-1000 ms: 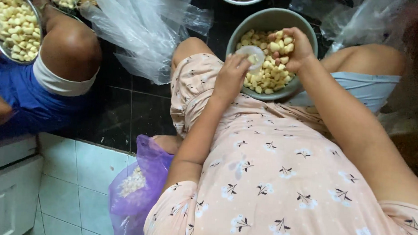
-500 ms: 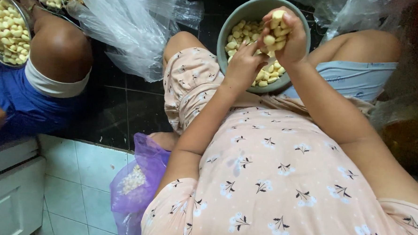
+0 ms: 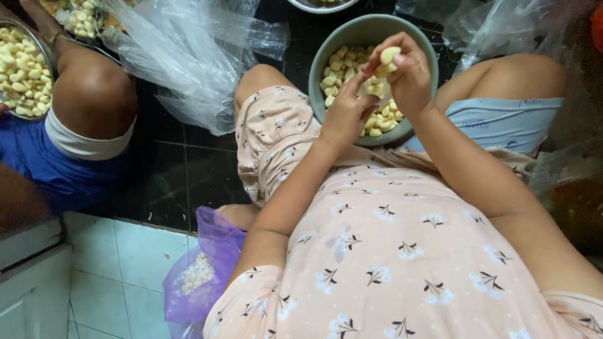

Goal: The person sits on the floor and peels garlic cloves by hand, placing the peeled cloves into a bowl. The person also handles plastic bags and transfers cloves between containers.

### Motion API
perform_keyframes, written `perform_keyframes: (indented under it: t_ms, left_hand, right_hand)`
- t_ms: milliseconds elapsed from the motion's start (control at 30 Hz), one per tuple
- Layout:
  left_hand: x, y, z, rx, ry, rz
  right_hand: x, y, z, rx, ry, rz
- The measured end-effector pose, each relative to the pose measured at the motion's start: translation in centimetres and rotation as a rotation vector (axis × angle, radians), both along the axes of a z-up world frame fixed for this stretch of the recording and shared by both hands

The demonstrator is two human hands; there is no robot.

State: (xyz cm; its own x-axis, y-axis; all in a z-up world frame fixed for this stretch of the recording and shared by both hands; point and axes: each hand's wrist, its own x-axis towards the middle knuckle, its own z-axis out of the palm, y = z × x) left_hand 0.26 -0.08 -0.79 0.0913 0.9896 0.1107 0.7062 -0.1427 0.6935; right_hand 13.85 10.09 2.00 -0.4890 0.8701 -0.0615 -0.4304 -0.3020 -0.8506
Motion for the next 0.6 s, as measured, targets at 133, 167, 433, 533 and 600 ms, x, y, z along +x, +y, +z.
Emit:
perform_keyframes:
  t_ms: [133, 167, 433, 533, 600]
  left_hand:
    - [0.0, 0.1, 0.5, -0.005, -0.040, 0.017]
    - [0.0, 0.1, 0.5, -0.008, -0.060, 0.030]
    - [-1.3, -0.4, 0.1, 0.031, -0.109, 0.097]
    - [-1.8, -1.1, 0.6, 0.048, -0.162, 0.138]
    - [-2.1, -1.5, 1.1, 0.068, -0.194, 0.163]
  right_hand:
    - [0.6, 0.0, -1.0, 0.179, 0.026, 0.131]
    - [0.7, -0.1, -1.4, 0.248, 0.008, 0.162]
    - [1.3, 2.6, -6.5, 0.404, -0.322, -0.028]
    - [1.6, 4.8, -11.6, 0.579, -0.759, 0.148]
    - [0.8, 5.3, -12.0, 0.643, -1.110, 0.344]
